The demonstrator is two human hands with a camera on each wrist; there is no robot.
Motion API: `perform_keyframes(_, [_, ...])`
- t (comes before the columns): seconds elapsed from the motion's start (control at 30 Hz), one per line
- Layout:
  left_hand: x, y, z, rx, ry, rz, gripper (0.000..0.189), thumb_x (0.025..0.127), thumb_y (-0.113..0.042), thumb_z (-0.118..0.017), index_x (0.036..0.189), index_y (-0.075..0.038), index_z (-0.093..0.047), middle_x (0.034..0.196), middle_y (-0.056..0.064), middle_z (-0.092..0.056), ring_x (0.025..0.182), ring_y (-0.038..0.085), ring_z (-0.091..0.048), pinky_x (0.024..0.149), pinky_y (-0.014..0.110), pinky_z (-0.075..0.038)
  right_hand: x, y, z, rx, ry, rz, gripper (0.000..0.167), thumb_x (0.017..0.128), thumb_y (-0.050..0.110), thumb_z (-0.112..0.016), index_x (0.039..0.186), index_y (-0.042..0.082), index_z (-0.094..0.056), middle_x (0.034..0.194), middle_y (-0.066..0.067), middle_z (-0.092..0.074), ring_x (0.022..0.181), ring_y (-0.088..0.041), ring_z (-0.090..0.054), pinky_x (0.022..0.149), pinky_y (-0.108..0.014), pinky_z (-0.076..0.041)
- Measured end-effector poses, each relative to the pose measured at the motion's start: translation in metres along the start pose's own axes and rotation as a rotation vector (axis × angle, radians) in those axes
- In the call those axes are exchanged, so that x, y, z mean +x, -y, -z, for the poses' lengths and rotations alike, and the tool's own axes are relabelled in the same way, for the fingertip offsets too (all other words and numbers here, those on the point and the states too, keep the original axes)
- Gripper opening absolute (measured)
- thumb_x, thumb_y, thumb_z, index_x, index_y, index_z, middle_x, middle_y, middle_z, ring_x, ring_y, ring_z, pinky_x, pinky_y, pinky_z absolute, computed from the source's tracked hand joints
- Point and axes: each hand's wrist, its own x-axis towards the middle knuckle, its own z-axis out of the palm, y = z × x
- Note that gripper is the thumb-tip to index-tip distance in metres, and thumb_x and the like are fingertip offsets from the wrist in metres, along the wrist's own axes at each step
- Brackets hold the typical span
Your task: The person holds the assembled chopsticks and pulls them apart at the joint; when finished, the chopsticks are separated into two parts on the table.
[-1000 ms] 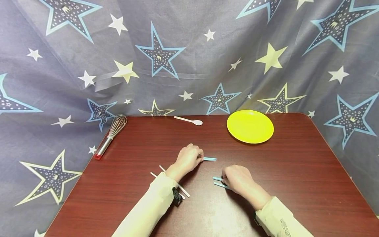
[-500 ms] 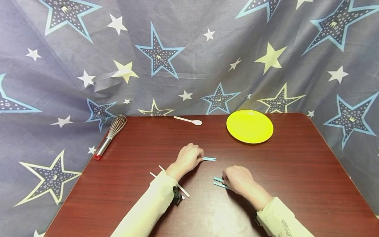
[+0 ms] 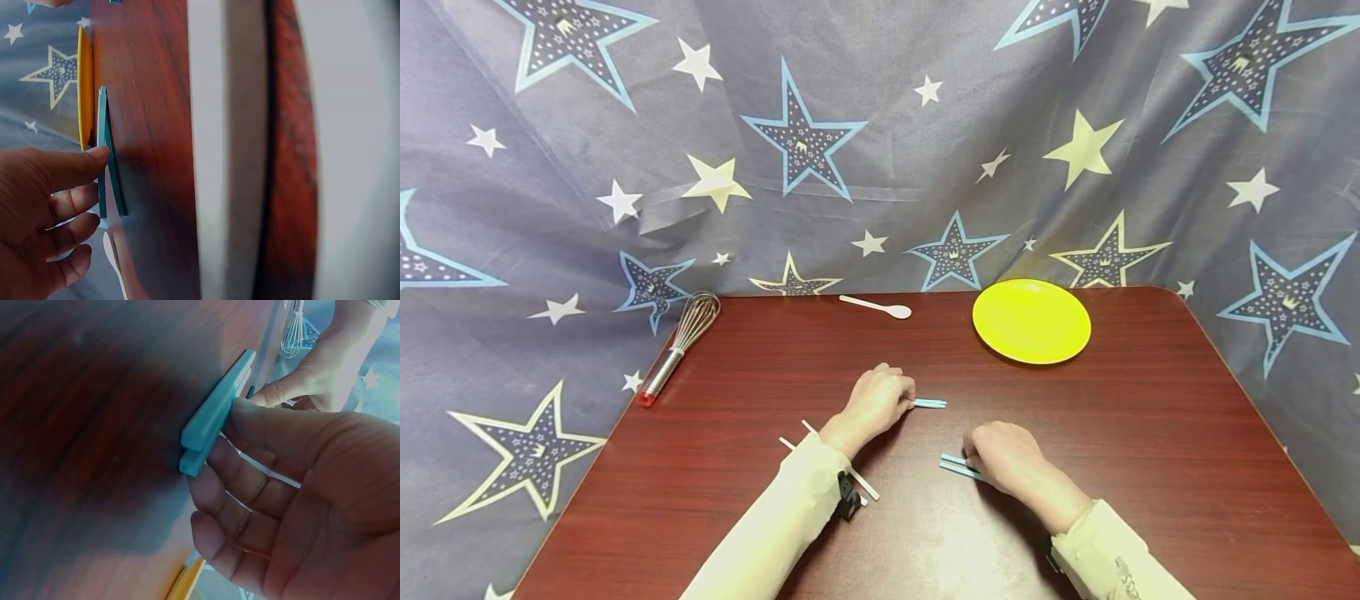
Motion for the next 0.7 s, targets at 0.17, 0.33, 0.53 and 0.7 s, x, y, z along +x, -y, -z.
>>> perform_keyframes(0.17, [-0.0006, -0.0003, 0.0011, 0.005, -0.006, -0.004, 0.009, 0.081, -0.029, -0.078, 0.077, -0.025, -0.07, 0.081, -0.007, -0.063, 0.08, 0.017, -0.056, 0.064, 0.03, -0.044, -0.0002, -0.0006, -0.0006, 0.015, 0.004, 0.007, 0.03, 0.075, 0.007, -0.078, 0.064, 0.023, -0.055, 0.062, 0.015, -0.048, 0.055, -0.006, -0.041, 0.049, -0.027, -0.036])
perform_keyframes(0.33, [-0.0004, -0.0006, 0.0027, 0.0, -0.005, -0.008, 0.008, 0.081, -0.027, -0.078, 0.078, -0.025, -0.07, 0.082, -0.006, -0.064, 0.081, 0.017, -0.056, 0.065, 0.031, -0.044, -0.0001, -0.001, -0.0009, 0.025, 0.011, 0.011, 0.031, 0.075, 0.006, -0.078, 0.063, 0.023, -0.054, 0.061, 0.015, -0.046, 0.056, -0.006, -0.039, 0.049, -0.026, -0.035])
perform_keyframes(0.53, [0.0005, -0.0005, 0.0011, 0.011, 0.001, -0.009, 0.009, 0.081, -0.029, -0.077, 0.078, -0.025, -0.069, 0.082, -0.007, -0.064, 0.081, 0.017, -0.056, 0.065, 0.031, -0.044, -0.0003, -0.0004, 0.0002, 0.04, 0.022, 0.013, 0.031, 0.076, 0.008, -0.078, 0.064, 0.022, -0.054, 0.062, 0.014, -0.046, 0.057, -0.006, -0.038, 0.05, -0.026, -0.035])
perform_keyframes(0.7, [0.0007, -0.0009, 0.0003, 0.008, -0.003, -0.012, 0.009, 0.081, -0.027, -0.077, 0.079, -0.026, -0.07, 0.082, -0.007, -0.063, 0.08, 0.017, -0.055, 0.065, 0.03, -0.043, -0.0006, -0.0006, 0.0018, 0.052, 0.026, 0.026, 0.031, 0.076, 0.01, -0.079, 0.064, 0.022, -0.054, 0.063, 0.014, -0.047, 0.057, -0.005, -0.037, 0.051, -0.025, -0.035])
